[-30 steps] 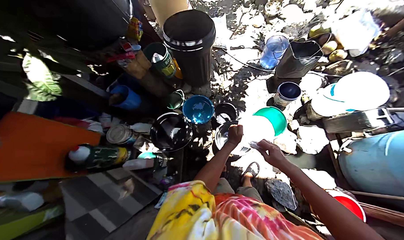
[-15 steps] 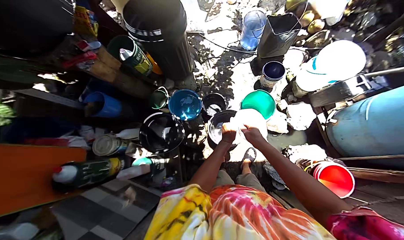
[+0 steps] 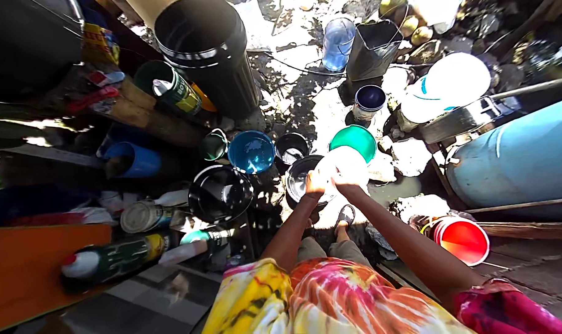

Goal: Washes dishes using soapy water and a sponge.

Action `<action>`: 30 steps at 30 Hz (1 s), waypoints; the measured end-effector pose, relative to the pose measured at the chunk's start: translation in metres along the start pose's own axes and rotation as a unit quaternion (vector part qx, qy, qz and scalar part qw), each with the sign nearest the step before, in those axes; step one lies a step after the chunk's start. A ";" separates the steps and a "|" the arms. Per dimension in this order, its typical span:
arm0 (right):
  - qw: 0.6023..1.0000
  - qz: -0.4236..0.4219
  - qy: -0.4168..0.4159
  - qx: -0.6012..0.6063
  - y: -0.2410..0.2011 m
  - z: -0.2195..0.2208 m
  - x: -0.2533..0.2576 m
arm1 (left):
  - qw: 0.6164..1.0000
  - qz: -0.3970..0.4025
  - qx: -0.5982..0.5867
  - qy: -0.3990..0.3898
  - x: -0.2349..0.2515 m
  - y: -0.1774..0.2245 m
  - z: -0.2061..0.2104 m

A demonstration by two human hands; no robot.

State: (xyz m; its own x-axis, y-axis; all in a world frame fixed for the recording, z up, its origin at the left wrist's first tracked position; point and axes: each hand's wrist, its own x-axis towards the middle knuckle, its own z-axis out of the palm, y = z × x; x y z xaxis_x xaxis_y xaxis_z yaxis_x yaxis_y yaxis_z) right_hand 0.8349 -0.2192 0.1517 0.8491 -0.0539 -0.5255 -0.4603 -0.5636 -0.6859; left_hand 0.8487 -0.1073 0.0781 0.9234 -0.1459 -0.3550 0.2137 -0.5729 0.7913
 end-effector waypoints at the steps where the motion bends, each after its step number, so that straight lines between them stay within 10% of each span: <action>1: 0.997 -0.016 -0.036 -0.063 -0.002 0.001 -0.008 | 1.000 -0.002 -0.001 0.009 -0.001 0.001 -0.006; 8: 0.987 -0.023 -0.104 -0.121 0.000 -0.001 -0.009 | 0.998 0.052 0.020 0.033 -0.006 -0.018 0.013; 14: 0.960 -0.197 -0.145 -0.134 0.041 -0.016 -0.005 | 0.989 0.067 -0.031 0.127 0.007 -0.022 -0.007; 20: 0.951 -0.078 -0.280 -0.108 0.033 -0.003 0.005 | 0.963 0.214 -0.044 0.160 0.005 -0.019 0.003; 25: 0.932 -0.268 -0.141 -0.197 0.062 -0.001 -0.010 | 0.977 0.199 0.017 0.078 0.014 -0.055 -0.010; 30: 0.907 -0.276 0.004 -0.317 0.089 -0.008 0.005 | 0.989 0.132 0.002 -0.067 0.013 -0.008 -0.032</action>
State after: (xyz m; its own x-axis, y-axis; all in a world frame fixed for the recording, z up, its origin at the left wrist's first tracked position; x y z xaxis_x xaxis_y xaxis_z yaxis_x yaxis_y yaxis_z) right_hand 0.8003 -0.2757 0.0922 0.9078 0.3766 -0.1845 0.2754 -0.8671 -0.4150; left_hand 0.8695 -0.0793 0.0828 0.8962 -0.3961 -0.2001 -0.0299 -0.5039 0.8633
